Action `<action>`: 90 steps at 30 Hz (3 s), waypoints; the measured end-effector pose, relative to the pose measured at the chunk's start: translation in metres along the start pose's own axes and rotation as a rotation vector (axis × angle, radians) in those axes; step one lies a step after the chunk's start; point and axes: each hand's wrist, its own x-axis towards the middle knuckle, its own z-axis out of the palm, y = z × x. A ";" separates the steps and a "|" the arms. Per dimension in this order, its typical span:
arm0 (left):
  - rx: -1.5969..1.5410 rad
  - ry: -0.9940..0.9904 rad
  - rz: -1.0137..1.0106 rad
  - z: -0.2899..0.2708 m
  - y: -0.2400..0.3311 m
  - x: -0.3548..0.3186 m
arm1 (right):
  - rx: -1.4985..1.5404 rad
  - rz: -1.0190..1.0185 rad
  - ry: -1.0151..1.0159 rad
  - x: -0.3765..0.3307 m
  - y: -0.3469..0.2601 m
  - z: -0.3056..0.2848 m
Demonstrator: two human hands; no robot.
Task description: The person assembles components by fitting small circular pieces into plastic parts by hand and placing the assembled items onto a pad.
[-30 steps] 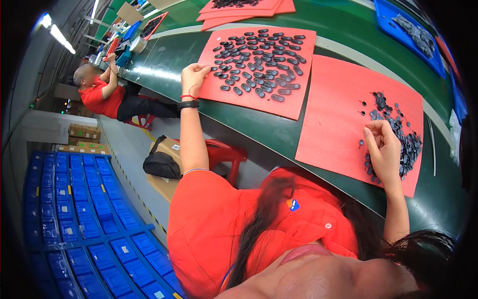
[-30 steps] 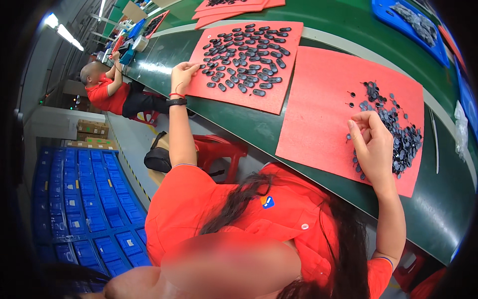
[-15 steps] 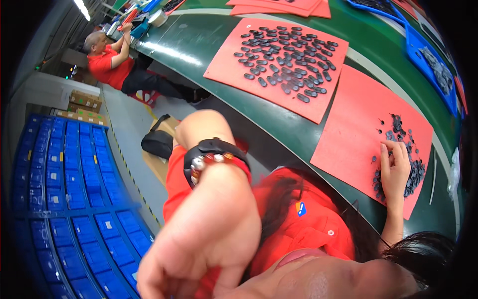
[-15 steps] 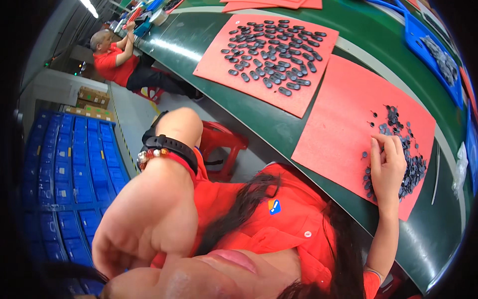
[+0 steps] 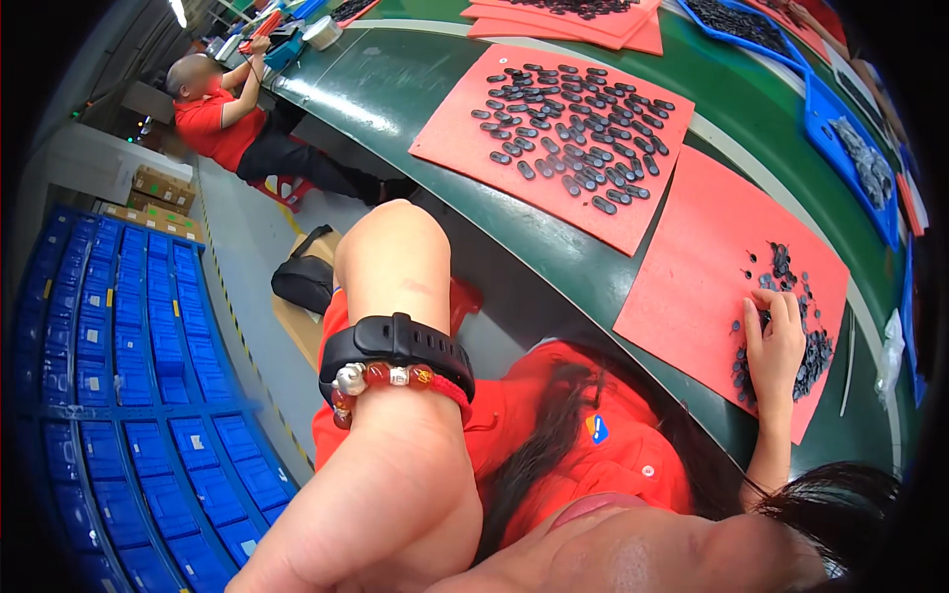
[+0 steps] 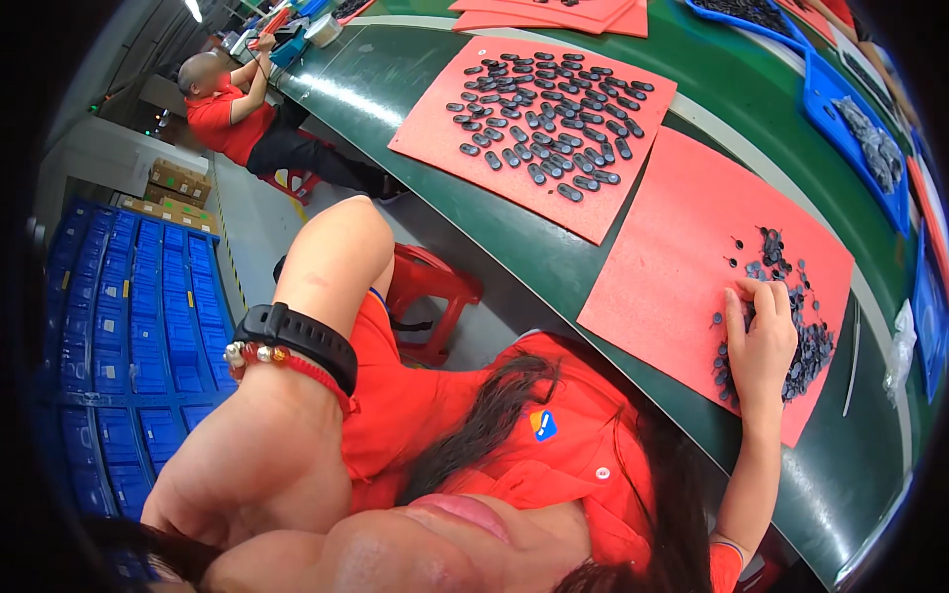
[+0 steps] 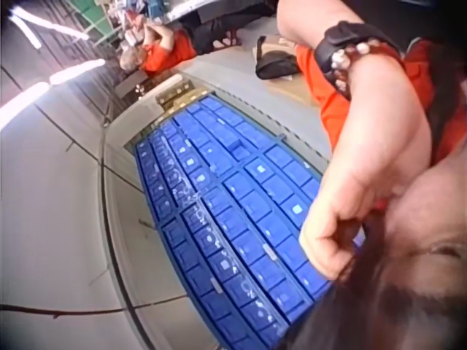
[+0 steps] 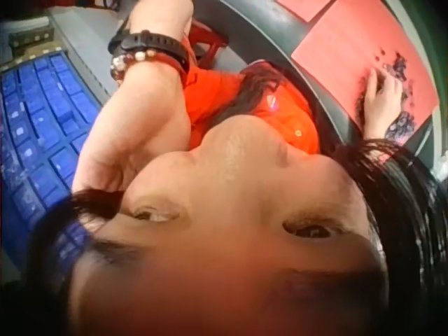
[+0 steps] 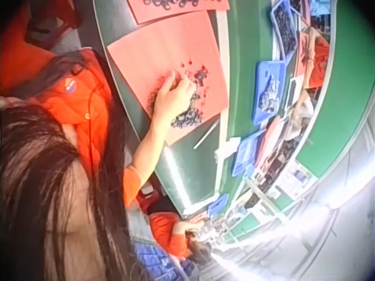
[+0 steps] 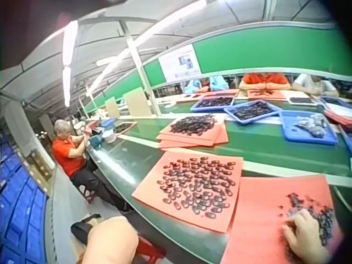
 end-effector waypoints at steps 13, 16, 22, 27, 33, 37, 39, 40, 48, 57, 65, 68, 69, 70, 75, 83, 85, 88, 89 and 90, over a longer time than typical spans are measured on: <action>0.248 -0.024 0.074 -0.006 -0.017 -0.002 | -0.138 0.074 -0.016 0.001 0.004 0.000; 0.246 -0.041 0.061 -0.006 -0.020 -0.004 | -0.123 0.058 -0.016 0.002 0.006 0.001; 0.249 0.393 0.081 -0.018 -0.011 -0.007 | -0.128 0.063 0.042 0.001 0.008 0.000; -0.140 0.481 -0.429 -0.027 -0.009 -0.002 | -0.147 0.068 0.046 0.000 0.008 -0.003; 0.001 0.208 0.066 0.002 -0.021 0.006 | -0.149 0.059 0.024 -0.005 0.016 -0.001; 0.127 0.078 0.301 -0.008 0.011 -0.010 | -0.125 0.063 0.009 -0.004 0.015 -0.001; 0.156 0.143 0.348 -0.005 0.003 -0.021 | -0.124 0.039 0.026 -0.002 0.014 0.000; 0.044 0.282 0.234 0.000 -0.003 -0.028 | -0.121 0.015 0.038 -0.001 0.014 0.000; -0.198 0.413 -0.222 0.012 0.003 -0.054 | -0.111 0.042 0.052 0.001 0.011 0.001; -0.012 0.325 -0.124 0.006 0.000 -0.067 | -0.088 0.050 0.010 0.002 0.014 -0.004; 0.002 0.024 -1.317 0.036 -0.064 -0.135 | 0.025 0.165 0.006 0.006 0.002 -0.018; -0.088 -0.387 -1.311 0.049 -0.093 -0.190 | 0.035 0.051 0.094 0.003 0.007 -0.017; -0.091 -0.573 -1.262 0.054 -0.103 -0.214 | 0.051 0.073 0.110 0.004 0.015 -0.011; -0.036 -0.689 -1.243 0.057 -0.108 -0.230 | 0.040 0.052 0.130 0.008 0.018 -0.009; -0.052 -0.874 -1.323 0.078 -0.114 -0.278 | 0.074 0.060 0.194 0.007 0.031 -0.009; -0.147 -0.958 -1.385 0.115 -0.104 -0.296 | 0.133 -0.035 0.065 -0.002 0.024 -0.005; -0.182 -0.955 -1.419 0.118 -0.103 -0.304 | 0.118 -0.015 0.082 -0.002 0.023 -0.008; -0.203 -0.974 -1.437 0.120 -0.099 -0.310 | 0.068 0.028 0.137 -0.001 0.027 -0.011; -0.184 -0.994 -1.419 0.120 -0.098 -0.312 | 0.052 0.069 0.156 0.000 0.029 -0.012; -0.189 -0.995 -1.419 0.120 -0.099 -0.313 | 0.044 0.095 0.169 0.001 0.033 -0.011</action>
